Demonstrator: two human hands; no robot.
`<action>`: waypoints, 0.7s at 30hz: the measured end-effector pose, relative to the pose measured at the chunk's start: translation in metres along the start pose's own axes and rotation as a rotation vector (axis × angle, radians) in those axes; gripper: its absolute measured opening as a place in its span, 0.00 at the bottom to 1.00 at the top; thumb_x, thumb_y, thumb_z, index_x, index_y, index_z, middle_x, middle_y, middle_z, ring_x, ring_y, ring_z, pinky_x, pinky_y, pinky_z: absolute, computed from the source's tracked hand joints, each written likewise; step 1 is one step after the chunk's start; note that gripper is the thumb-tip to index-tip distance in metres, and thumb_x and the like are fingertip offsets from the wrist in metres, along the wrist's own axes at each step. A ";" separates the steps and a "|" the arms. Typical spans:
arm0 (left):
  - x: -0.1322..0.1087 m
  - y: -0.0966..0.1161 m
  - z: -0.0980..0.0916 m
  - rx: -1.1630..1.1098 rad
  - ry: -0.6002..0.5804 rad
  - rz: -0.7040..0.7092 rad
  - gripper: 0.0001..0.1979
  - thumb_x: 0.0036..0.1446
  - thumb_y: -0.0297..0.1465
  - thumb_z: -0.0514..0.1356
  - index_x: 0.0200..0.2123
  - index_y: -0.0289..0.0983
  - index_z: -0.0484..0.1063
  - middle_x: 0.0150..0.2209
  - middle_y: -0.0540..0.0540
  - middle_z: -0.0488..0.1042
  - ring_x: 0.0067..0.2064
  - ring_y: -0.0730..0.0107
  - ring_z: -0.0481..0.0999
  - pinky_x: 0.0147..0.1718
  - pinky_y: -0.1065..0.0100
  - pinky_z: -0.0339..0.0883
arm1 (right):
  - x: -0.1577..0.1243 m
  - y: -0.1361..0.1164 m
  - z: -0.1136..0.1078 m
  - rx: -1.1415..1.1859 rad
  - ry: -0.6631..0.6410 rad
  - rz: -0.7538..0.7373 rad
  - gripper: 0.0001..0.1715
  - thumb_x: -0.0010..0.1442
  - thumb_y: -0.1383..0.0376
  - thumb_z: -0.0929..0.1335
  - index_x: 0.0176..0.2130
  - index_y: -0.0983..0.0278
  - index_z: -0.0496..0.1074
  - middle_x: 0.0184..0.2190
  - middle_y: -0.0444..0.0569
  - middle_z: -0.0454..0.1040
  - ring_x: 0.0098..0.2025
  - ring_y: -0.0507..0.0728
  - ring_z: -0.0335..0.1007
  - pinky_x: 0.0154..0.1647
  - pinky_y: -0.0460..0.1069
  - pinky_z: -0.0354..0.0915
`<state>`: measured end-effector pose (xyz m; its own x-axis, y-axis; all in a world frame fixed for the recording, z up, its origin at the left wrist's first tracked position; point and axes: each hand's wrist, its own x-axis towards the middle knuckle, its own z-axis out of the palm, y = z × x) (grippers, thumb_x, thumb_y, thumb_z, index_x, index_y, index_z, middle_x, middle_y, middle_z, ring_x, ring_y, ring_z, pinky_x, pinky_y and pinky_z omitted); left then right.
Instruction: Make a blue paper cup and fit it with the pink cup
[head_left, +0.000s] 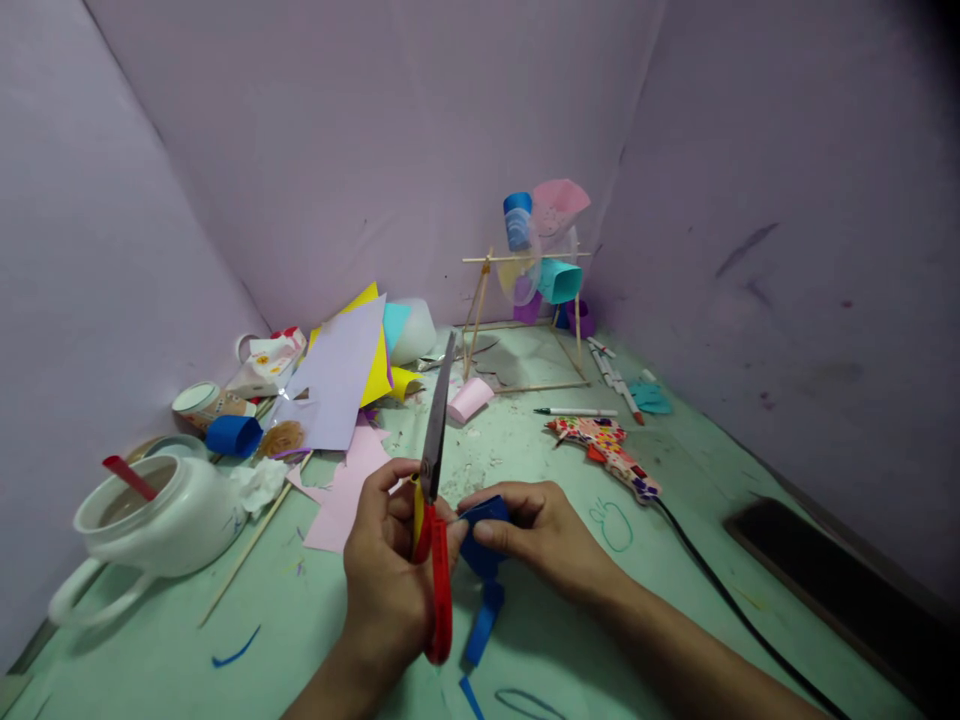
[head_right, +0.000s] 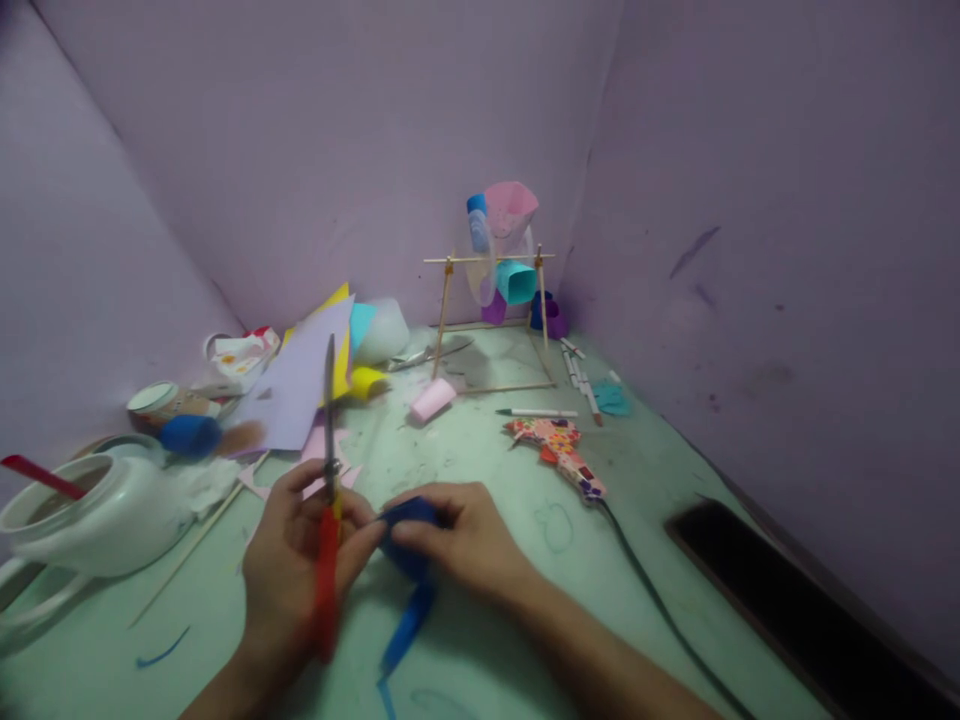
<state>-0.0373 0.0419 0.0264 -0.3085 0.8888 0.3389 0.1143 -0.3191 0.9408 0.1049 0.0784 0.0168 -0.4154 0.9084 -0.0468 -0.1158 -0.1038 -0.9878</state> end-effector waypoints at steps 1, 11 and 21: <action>-0.001 0.000 0.000 0.017 0.009 0.005 0.24 0.42 0.23 0.65 0.44 0.41 0.62 0.23 0.56 0.73 0.24 0.76 0.74 0.24 0.78 0.69 | 0.000 0.000 0.000 0.008 0.007 -0.008 0.08 0.45 0.65 0.73 0.30 0.64 0.80 0.23 0.45 0.77 0.25 0.52 0.69 0.30 0.47 0.65; -0.001 0.001 0.000 0.036 0.032 0.042 0.23 0.43 0.24 0.65 0.44 0.40 0.63 0.21 0.57 0.71 0.21 0.76 0.73 0.19 0.78 0.67 | 0.001 0.000 -0.001 0.062 0.012 0.003 0.07 0.43 0.66 0.73 0.28 0.63 0.80 0.22 0.43 0.76 0.24 0.50 0.67 0.30 0.47 0.64; 0.000 0.009 0.000 0.175 0.034 -0.058 0.18 0.47 0.35 0.63 0.40 0.39 0.63 0.20 0.57 0.69 0.20 0.77 0.68 0.20 0.76 0.63 | 0.002 -0.001 -0.008 0.048 0.077 0.049 0.11 0.45 0.61 0.73 0.24 0.68 0.76 0.16 0.42 0.69 0.18 0.48 0.61 0.21 0.44 0.60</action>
<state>-0.0360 0.0386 0.0351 -0.3511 0.8912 0.2871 0.2569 -0.2032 0.9448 0.1116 0.0842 0.0165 -0.3514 0.9300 -0.1080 -0.1405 -0.1665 -0.9760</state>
